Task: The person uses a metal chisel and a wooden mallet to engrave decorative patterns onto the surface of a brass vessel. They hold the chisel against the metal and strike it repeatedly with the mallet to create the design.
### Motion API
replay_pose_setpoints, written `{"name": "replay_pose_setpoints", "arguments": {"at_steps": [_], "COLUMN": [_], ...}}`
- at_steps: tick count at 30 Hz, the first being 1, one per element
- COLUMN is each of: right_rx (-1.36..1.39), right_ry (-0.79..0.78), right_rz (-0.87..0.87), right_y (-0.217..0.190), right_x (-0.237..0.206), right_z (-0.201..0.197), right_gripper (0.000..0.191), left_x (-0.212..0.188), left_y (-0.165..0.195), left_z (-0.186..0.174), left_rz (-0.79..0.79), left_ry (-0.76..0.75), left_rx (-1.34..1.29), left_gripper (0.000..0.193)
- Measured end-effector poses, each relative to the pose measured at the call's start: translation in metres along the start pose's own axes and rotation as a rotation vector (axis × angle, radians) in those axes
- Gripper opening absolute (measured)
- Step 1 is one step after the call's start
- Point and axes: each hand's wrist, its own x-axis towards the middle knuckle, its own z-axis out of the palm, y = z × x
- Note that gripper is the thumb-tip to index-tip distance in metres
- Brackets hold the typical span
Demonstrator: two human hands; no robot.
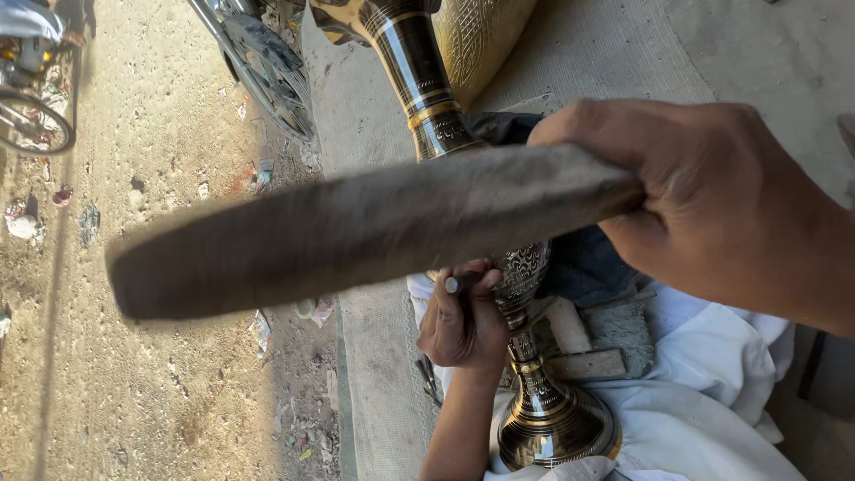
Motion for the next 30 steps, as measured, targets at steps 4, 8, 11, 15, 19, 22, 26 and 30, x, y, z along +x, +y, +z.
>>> {"name": "replay_pose_setpoints", "arguments": {"at_steps": [4, 8, 11, 15, 19, 22, 26, 30], "right_rx": [-0.370, -0.473, -0.472, -0.510, -0.347, -0.484, -0.215, -0.484], "right_ry": [0.081, 0.122, 0.169, 0.162, 0.227, 0.182, 0.205, 0.106], "right_rz": [-0.170, -0.226, -0.218, -0.221, -0.215, -0.241, -0.167, -0.186], "right_y": [-0.002, 0.000, 0.002, 0.003, 0.002, 0.001, -0.001, 0.003], "right_x": [-0.012, -0.018, -0.021, -0.022, -0.020, -0.019, -0.020, -0.028], "right_z": [-0.002, -0.001, -0.002, -0.003, -0.006, -0.009, -0.007, -0.003], "right_gripper": [0.041, 0.029, 0.039, 0.024, 0.035, 0.028, 0.043, 0.035], "left_x": [-0.009, -0.012, -0.010, -0.009, -0.011, -0.014, -0.014, -0.012], "left_y": [-0.004, -0.004, -0.003, -0.003, -0.006, -0.006, -0.006, -0.005], "left_z": [-0.005, -0.008, -0.008, -0.008, -0.009, -0.010, -0.010, -0.010], "left_rz": [-0.014, -0.069, -0.024, -0.026, -0.011, -0.037, 0.024, -0.046], "left_ry": [0.047, 0.035, 0.027, 0.001, 0.003, 0.014, -0.004, -0.004], "left_rx": [0.179, 0.136, 0.207, 0.173, 0.187, 0.163, 0.091, 0.144], "left_gripper": [0.016, 0.017, 0.018, 0.017, 0.020, 0.020, 0.017, 0.014]}}
